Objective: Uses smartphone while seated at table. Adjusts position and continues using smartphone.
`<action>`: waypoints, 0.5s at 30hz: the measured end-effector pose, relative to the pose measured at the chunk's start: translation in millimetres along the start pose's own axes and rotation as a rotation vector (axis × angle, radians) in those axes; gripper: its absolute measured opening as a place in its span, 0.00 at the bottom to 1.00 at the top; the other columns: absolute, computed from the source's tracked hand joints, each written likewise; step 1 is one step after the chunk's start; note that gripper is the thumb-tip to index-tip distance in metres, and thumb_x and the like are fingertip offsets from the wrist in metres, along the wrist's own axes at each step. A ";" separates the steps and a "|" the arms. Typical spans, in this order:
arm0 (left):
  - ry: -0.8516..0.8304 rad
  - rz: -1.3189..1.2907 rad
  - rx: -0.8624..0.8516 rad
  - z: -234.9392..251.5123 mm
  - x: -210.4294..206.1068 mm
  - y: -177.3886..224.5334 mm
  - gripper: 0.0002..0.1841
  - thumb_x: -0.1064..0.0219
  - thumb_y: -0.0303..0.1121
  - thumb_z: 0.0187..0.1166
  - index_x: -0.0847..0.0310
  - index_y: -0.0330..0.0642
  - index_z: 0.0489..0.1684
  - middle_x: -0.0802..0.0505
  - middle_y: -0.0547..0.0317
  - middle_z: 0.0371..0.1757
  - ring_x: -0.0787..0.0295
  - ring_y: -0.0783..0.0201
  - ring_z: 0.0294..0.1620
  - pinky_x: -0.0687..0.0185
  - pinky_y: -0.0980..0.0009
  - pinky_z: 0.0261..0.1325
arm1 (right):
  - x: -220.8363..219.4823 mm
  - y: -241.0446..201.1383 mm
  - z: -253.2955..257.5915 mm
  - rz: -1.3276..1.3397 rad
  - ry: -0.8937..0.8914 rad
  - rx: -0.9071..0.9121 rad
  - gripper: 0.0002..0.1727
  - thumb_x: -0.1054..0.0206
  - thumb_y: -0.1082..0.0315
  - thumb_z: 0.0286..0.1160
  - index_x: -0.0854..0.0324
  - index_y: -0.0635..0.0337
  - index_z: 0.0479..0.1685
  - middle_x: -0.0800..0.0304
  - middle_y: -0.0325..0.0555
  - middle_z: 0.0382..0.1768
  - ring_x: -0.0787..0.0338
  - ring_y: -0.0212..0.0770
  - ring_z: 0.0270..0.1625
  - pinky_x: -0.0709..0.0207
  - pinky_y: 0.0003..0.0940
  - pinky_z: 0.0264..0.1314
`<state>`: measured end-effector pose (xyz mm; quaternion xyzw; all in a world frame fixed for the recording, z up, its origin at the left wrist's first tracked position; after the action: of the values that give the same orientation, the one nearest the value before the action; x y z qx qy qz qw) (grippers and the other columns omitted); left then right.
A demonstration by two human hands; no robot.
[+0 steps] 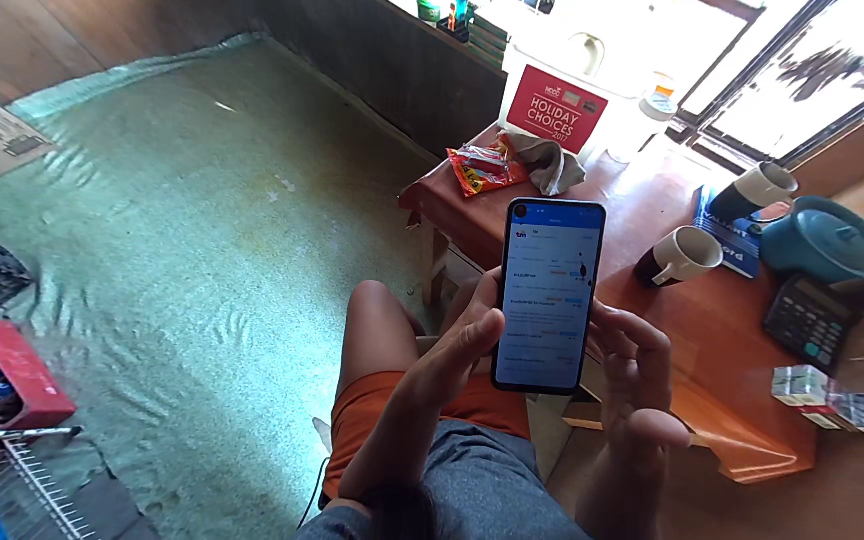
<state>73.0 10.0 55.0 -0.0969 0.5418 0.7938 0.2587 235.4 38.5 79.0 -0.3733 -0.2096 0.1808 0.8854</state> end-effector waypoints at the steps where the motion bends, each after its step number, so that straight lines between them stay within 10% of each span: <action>1: -0.002 0.005 0.002 0.0 0.0 -0.2 0.51 0.39 0.73 0.72 0.50 0.45 0.87 0.16 0.63 0.70 0.18 0.69 0.69 0.20 0.64 0.72 | 0.0 -0.1 0.0 0.001 -0.003 0.000 0.37 0.58 0.23 0.77 0.34 0.27 0.81 0.25 0.18 0.79 0.27 0.28 0.81 0.31 0.32 0.84; 15: -0.004 -0.012 -0.013 0.4 -0.5 0.1 0.49 0.39 0.71 0.73 0.49 0.46 0.86 0.16 0.63 0.69 0.17 0.69 0.68 0.19 0.64 0.72 | 0.2 0.5 -0.6 -0.001 0.003 -0.003 0.38 0.57 0.22 0.76 0.34 0.26 0.81 0.25 0.17 0.79 0.26 0.28 0.81 0.31 0.31 0.83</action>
<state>73.3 10.1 55.4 -0.1005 0.5355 0.7959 0.2640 235.8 38.6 78.3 -0.3749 -0.2091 0.1794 0.8852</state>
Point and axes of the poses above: each hand's wrist, its own z-axis towards the middle knuckle, its own x-axis out of the back of the hand, y = z × x, the point moved 7 cm from there along z, towards the middle knuckle
